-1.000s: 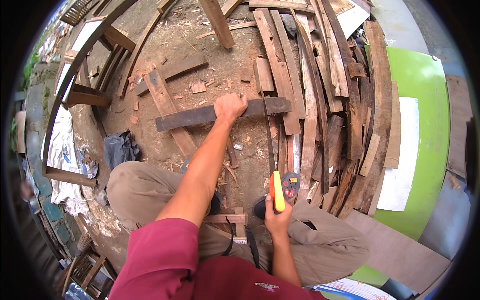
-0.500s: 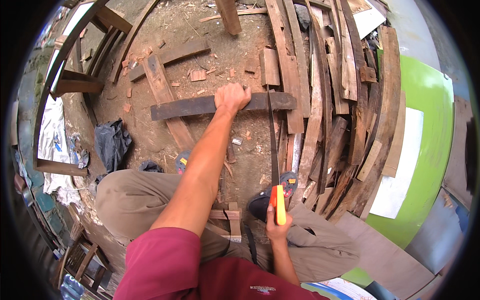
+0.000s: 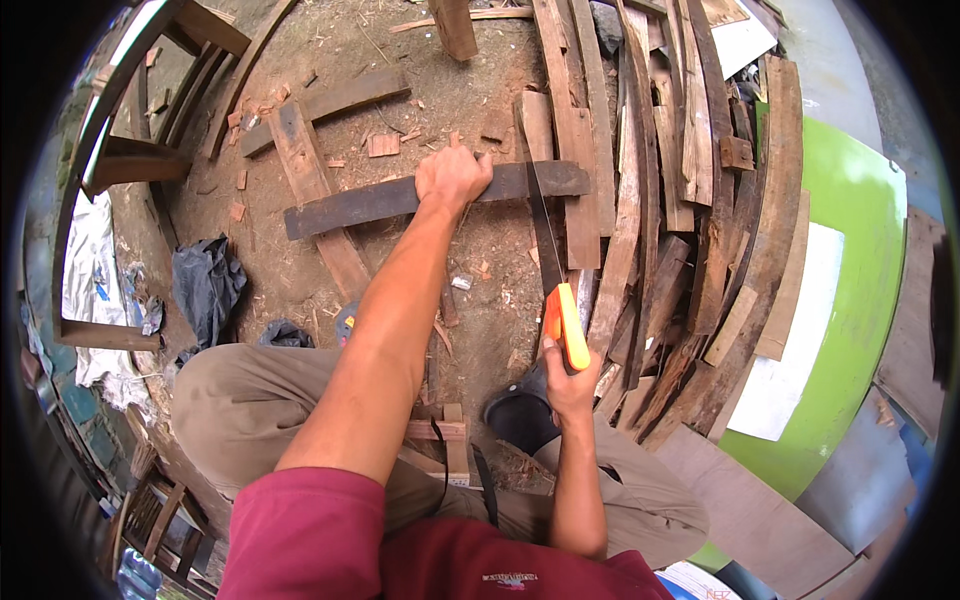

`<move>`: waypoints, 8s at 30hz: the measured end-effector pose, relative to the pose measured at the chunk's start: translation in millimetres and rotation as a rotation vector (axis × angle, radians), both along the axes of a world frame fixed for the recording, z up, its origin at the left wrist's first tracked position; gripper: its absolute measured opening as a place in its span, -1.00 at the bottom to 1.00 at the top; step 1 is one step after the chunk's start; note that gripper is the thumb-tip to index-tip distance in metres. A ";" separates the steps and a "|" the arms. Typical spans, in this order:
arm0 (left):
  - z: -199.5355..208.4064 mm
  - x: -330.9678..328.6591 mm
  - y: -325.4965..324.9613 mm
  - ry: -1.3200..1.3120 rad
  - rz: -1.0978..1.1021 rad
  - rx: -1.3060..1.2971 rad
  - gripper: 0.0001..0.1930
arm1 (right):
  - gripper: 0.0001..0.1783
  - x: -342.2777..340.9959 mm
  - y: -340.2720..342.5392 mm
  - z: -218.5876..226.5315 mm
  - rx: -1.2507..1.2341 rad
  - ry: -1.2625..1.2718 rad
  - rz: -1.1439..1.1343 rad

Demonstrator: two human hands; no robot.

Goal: The person sits on the ground and uses a hand saw to cut a wooden plank into smaller pieces. They reposition the wood and continue sawing, then use a metal file to smooth the cut edges.

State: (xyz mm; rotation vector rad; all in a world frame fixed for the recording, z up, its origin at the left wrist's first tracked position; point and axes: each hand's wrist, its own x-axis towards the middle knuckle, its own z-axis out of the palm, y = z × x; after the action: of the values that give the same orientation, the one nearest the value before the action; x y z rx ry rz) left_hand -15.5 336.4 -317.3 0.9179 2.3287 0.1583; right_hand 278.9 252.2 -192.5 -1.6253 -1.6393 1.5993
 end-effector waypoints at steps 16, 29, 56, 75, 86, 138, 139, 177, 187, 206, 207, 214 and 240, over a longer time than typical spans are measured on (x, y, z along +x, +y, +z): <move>6.4 -0.6 1.7 -0.061 0.027 -0.024 -0.39 | -0.89 28.0 -34.0 -87.6 0.344 -0.061 0.049; -9.9 12.0 -32.8 0.290 -0.510 0.516 -0.24 | -0.87 17.7 -75.3 123.9 0.181 0.335 -0.365; 18.5 22.4 -29.7 0.070 -0.616 -0.098 -0.38 | -0.85 1.4 -96.6 107.0 -0.230 0.486 -0.523; 25.2 -17.7 17.5 -0.333 -0.462 -0.092 -0.16 | -0.84 5.9 -101.9 102.3 -0.099 0.309 -0.398; -5.8 -1.4 -12.2 0.184 -0.181 0.082 -0.23 | -0.78 -3.2 -102.0 101.9 -0.205 0.341 -0.454; 4.3 -9.8 -9.2 0.040 -0.141 -0.030 -0.45 | -0.68 -79.8 -116.9 -12.3 0.182 0.043 -0.063; 5.0 -9.6 -9.9 0.049 -0.145 -0.023 -0.45 | -0.68 -63.6 -124.3 -36.5 0.258 0.048 -0.047; -21.4 45.4 12.0 0.251 -0.179 0.260 -0.45 | -0.82 24.7 -59.4 98.1 -0.050 0.148 -0.349; -14.6 43.1 -1.6 0.139 -0.284 0.343 -0.25 | -0.78 38.5 -90.7 123.2 -0.027 0.161 -0.417; 129.1 24.4 -40.3 -0.612 -0.445 0.151 -0.24 | -0.72 35.2 -94.0 172.5 0.435 0.144 -0.398; 129.1 8.9 -45.9 -0.626 -0.461 0.265 -0.34 | -0.71 33.1 -89.6 165.1 0.472 0.115 -0.348; 196.6 -14.1 -109.8 -0.942 -0.261 0.571 -0.44 | -0.62 39.1 -45.1 48.1 0.657 -0.470 -0.053; 262.6 27.5 -256.7 -2.220 -0.288 1.261 -0.11 | 0.15 -253.0 -66.9 276.1 0.823 0.379 0.352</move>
State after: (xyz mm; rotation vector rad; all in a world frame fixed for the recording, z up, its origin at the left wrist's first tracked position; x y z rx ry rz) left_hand 12.0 79.7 -54.7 0.6557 -0.1693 1.5532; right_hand 26.0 185.3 83.6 -0.6099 -2.0341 1.0224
